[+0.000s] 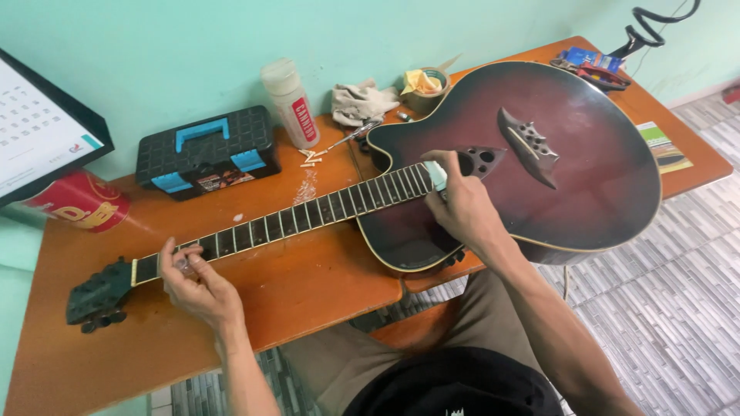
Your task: The person applies a liquid from a small bottle to the guitar's fretboard and then wipes the entire guitar with a cloth. The person cleans the body, soundhole area, and neck of the guitar.
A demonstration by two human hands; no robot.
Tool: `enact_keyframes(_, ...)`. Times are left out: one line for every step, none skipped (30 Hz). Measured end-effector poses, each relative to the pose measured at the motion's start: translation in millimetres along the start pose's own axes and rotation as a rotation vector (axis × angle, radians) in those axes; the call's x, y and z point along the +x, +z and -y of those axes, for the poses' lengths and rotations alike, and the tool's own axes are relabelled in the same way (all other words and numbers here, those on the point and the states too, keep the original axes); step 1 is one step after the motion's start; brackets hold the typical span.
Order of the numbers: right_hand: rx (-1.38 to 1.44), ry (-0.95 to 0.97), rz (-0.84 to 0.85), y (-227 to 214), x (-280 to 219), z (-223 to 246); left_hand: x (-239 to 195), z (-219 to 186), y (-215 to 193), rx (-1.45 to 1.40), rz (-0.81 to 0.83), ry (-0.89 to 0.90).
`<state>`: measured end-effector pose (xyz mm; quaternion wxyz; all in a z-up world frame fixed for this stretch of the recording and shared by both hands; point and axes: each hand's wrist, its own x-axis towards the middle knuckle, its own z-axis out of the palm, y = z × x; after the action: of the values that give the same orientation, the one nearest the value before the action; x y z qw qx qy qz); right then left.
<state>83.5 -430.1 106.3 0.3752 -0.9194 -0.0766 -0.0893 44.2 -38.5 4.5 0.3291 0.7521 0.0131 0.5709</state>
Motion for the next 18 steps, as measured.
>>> enact_keyframes(-0.002, 0.003, -0.003, -5.9, -1.2, -1.6, 0.7, -5.8, 4.3, -0.004, 0.002, 0.000)
enact_keyframes(-0.009, 0.002, -0.042, -11.2, -2.2, -2.9, 1.0, -11.2, 7.9, 0.008, 0.027, -0.019)
enact_keyframes(-0.017, 0.002, -0.081, -16.4, -3.4, -3.9, 1.4, -16.6, 11.2, 0.020, 0.053, -0.037)
enact_keyframes(-0.015, -0.001, -0.082, -18.0, -7.1, -5.4, 3.9, -42.6, 16.0, 0.022, 0.051, -0.036)
enact_keyframes(0.034, -0.076, -0.069, -19.4, -10.8, -6.5, 6.5, -68.5, 20.7, -0.104, 0.128, -0.132)
enact_keyframes(0.085, -0.157, -0.053, -19.4, -13.1, -6.4, 9.7, -93.4, 23.9, -0.226, 0.201, -0.227)
enact_keyframes(0.090, -0.165, -0.050, -14.0, -20.8, -1.0, 12.1, -124.3, 31.0, -0.220, 0.194, -0.224)
enact_keyframes(0.230, -0.211, -0.026, -8.9, -29.0, 4.3, 13.5, -155.6, 37.2, -0.373, 0.237, -0.297)
enact_keyframes(0.372, -0.256, -0.001, -3.7, -37.3, 9.4, 14.9, -186.6, 44.2, -0.528, 0.279, -0.368)
enact_keyframes(0.378, -0.261, 0.007, -0.8, -42.6, 14.6, 12.9, -201.1, 51.4, -0.517, 0.274, -0.368)
enact_keyframes(0.425, -0.272, 0.014, 1.7, -47.9, 19.6, 10.8, -215.6, 59.2, -0.636, 0.339, -0.377)
enact_keyframes(0.471, -0.282, 0.017, 3.6, -53.1, 24.5, 9.4, -230.2, 68.0, -0.756, 0.407, -0.383)
enact_keyframes(0.478, -0.285, 0.022, 7.2, -53.0, 24.7, 8.4, -239.0, 71.8, -0.748, 0.405, -0.381)
enact_keyframes(0.494, -0.293, 0.016, 10.2, -52.7, 24.3, 7.2, -248.0, 77.1, -0.795, 0.461, -0.400)
enact_keyframes(0.511, -0.301, 0.010, 13.1, -52.0, 23.6, 5.9, -256.9, 82.8, -0.841, 0.518, -0.418)
enact_keyframes(0.511, -0.301, 0.009, 12.4, -51.8, 20.2, 6.6, -261.3, 84.4, -0.842, 0.519, -0.418)
enact_keyframes(0.514, -0.307, 0.000, 11.7, -51.5, 16.6, 7.2, -265.5, 86.4, -0.834, 0.532, -0.424)
enact_keyframes(0.516, -0.310, -0.010, 11.1, -52.2, 12.6, 7.0, -269.9, 88.0, -0.827, 0.548, -0.431)
